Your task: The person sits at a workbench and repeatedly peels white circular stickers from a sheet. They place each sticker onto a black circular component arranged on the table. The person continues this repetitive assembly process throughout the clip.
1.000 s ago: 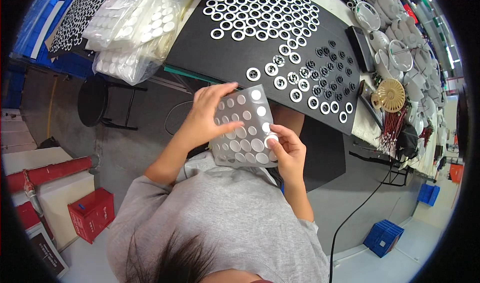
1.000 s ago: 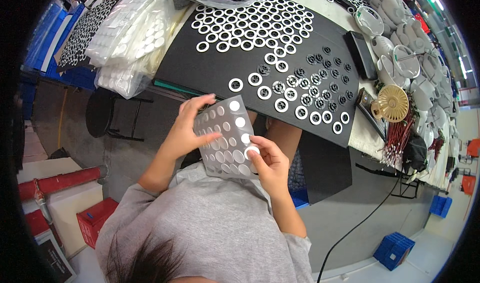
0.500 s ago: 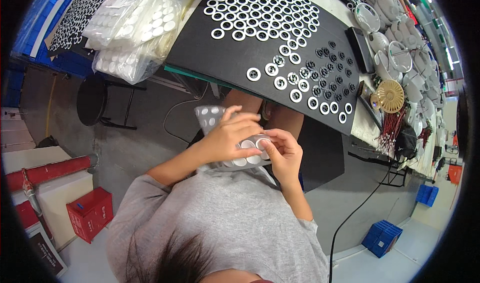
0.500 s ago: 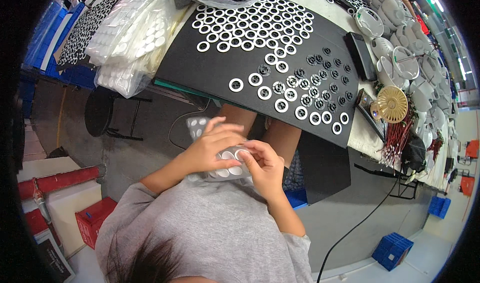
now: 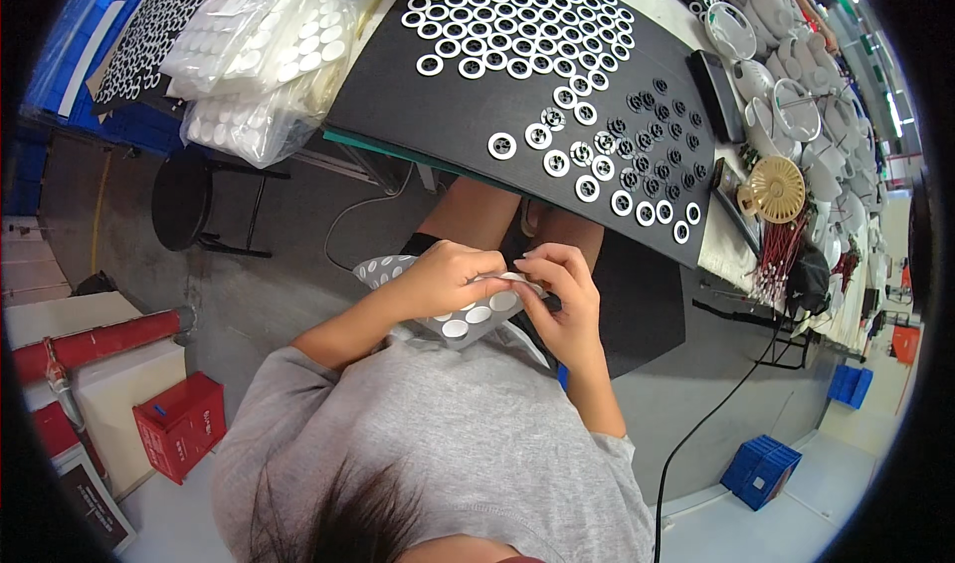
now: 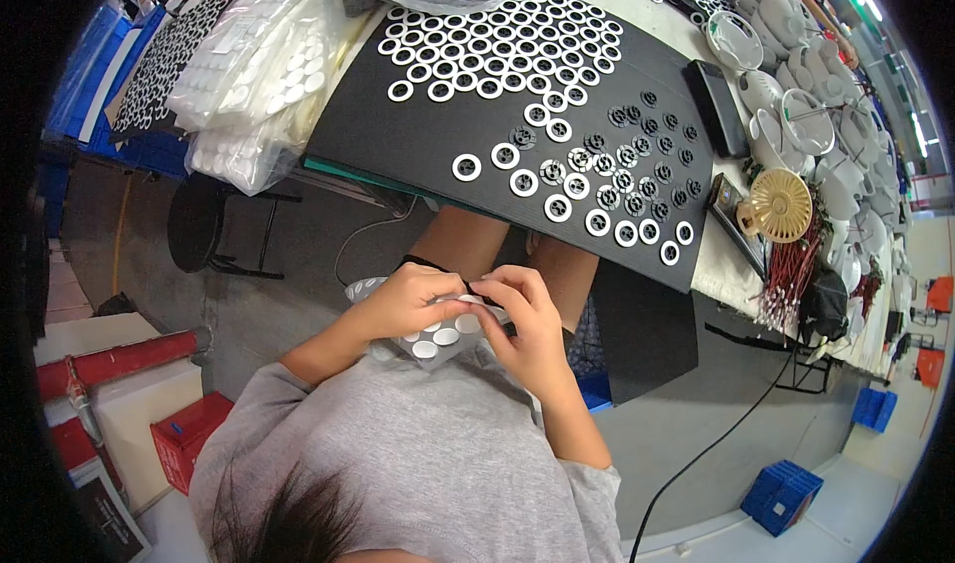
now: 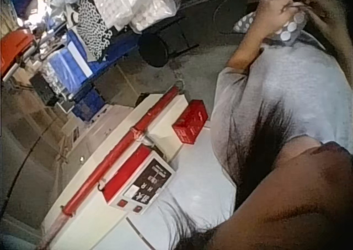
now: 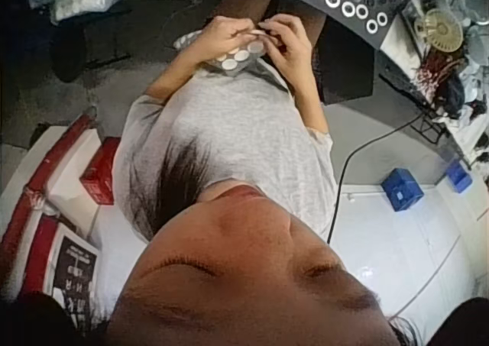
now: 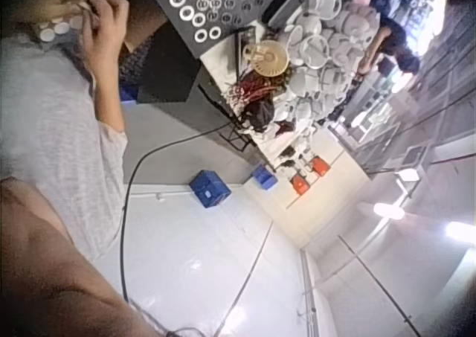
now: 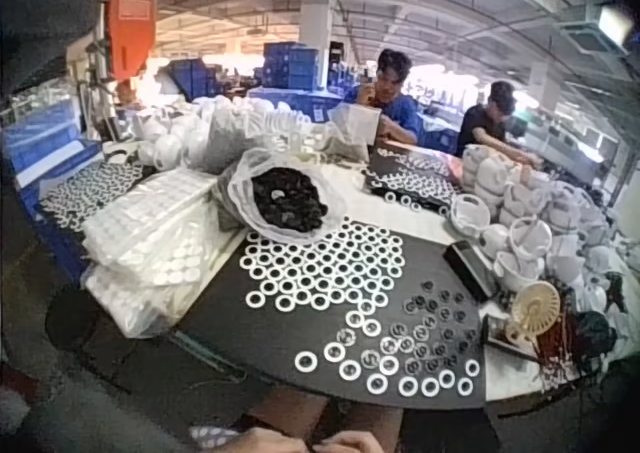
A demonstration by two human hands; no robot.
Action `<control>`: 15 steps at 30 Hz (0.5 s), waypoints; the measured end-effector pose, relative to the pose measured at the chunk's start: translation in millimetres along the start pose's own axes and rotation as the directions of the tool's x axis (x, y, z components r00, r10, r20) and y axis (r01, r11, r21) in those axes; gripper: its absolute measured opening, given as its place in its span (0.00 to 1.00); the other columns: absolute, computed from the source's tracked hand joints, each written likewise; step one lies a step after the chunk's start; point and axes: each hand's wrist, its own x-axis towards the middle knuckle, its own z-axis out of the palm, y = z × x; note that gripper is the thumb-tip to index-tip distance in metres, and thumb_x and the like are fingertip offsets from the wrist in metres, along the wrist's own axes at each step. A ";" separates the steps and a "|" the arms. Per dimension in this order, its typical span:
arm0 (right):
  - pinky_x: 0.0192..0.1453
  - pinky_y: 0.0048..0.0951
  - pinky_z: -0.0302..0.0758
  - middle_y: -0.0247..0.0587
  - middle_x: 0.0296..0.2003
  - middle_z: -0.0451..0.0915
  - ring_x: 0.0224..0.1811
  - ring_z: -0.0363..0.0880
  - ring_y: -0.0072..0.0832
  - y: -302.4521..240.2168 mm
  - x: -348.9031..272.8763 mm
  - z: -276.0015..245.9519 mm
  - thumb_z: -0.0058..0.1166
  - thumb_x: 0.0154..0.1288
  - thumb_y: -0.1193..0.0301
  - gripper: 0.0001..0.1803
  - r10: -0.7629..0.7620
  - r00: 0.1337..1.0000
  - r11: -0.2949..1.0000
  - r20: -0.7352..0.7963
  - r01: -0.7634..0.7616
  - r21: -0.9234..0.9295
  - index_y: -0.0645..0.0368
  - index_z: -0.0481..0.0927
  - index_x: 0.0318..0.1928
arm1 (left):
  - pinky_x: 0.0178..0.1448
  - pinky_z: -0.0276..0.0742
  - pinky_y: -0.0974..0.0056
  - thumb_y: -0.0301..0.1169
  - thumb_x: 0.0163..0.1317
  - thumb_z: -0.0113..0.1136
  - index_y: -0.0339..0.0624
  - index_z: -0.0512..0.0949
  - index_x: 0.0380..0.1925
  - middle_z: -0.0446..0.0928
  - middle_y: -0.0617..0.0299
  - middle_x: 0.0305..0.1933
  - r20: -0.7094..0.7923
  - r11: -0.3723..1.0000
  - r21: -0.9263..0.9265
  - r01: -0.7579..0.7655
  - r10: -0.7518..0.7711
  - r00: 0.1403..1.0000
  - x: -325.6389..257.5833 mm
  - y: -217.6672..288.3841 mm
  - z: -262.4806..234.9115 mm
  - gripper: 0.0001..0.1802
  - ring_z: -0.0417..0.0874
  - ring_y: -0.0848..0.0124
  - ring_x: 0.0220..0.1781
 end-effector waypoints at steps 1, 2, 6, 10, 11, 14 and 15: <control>0.35 0.27 0.71 0.39 0.30 0.74 0.33 0.74 0.31 0.3 0.3 0.6 0.59 0.46 0.82 0.13 -0.030 1.000 0.999 -0.003 0.030 -0.014 0.61 0.77 0.36 | 0.24 0.68 0.64 0.32 0.52 0.60 0.37 0.74 0.23 0.74 0.56 0.17 0.007 1.000 0.006 -0.009 0.009 1.000 0.2 -0.8 0.1 0.09 0.77 0.64 0.19; 0.35 0.28 0.71 0.39 0.30 0.74 0.33 0.74 0.32 0.7 0.3 0.2 0.59 0.46 0.81 0.13 -0.049 0.999 0.998 0.015 0.050 -0.046 0.60 0.77 0.35 | 0.24 0.68 0.64 0.32 0.52 0.59 0.37 0.75 0.23 0.74 0.56 0.17 0.014 1.000 0.012 -0.017 0.017 1.000 0.3 -2.3 0.4 0.09 0.77 0.64 0.19; 0.33 0.31 0.71 0.40 0.29 0.74 0.33 0.74 0.35 1.9 0.8 -1.2 0.58 0.44 0.81 0.12 -0.095 0.994 0.986 0.051 0.102 -0.134 0.60 0.76 0.33 | 0.23 0.68 0.63 0.35 0.53 0.58 0.38 0.75 0.23 0.73 0.55 0.16 0.056 0.999 0.044 -0.032 0.029 0.998 2.0 -1.6 -2.4 0.11 0.76 0.62 0.19; 0.32 0.32 0.71 0.39 0.29 0.73 0.31 0.73 0.35 0.2 3.4 -1.3 0.58 0.44 0.79 0.10 -0.087 0.991 0.967 0.104 0.109 -0.229 0.60 0.74 0.30 | 0.24 0.68 0.60 0.37 0.53 0.56 0.40 0.75 0.22 0.72 0.54 0.16 0.095 0.981 0.190 -0.042 0.024 0.995 4.7 3.2 -3.8 0.12 0.75 0.59 0.19; 0.32 0.32 0.71 0.39 0.28 0.72 0.30 0.73 0.35 -0.5 3.3 -1.5 0.58 0.44 0.79 0.09 -0.064 0.991 0.965 0.121 0.093 -0.247 0.60 0.74 0.30 | 0.25 0.69 0.59 0.38 0.54 0.55 0.41 0.75 0.22 0.73 0.54 0.16 0.119 0.979 0.201 -0.032 0.008 0.993 5.3 3.4 -3.5 0.12 0.76 0.58 0.19; 0.31 0.32 0.70 0.39 0.27 0.70 0.30 0.72 0.35 -1.3 3.4 -1.7 0.58 0.44 0.78 0.09 -0.024 0.986 0.954 0.166 0.072 -0.290 0.59 0.73 0.28 | 0.26 0.70 0.58 0.39 0.56 0.53 0.41 0.75 0.22 0.73 0.54 0.15 0.162 0.976 0.212 -0.043 0.008 0.987 6.6 -1.6 -1.9 0.13 0.76 0.57 0.19; 0.31 0.32 0.70 0.39 0.27 0.70 0.30 0.72 0.35 -1.0 3.5 -1.9 0.58 0.43 0.78 0.09 -0.027 0.983 0.952 0.181 0.080 -0.296 0.59 0.73 0.28 | 0.26 0.69 0.59 0.39 0.56 0.53 0.40 0.75 0.22 0.72 0.54 0.15 0.172 0.976 0.210 -0.053 0.017 0.985 7.1 -3.4 -1.0 0.13 0.75 0.56 0.18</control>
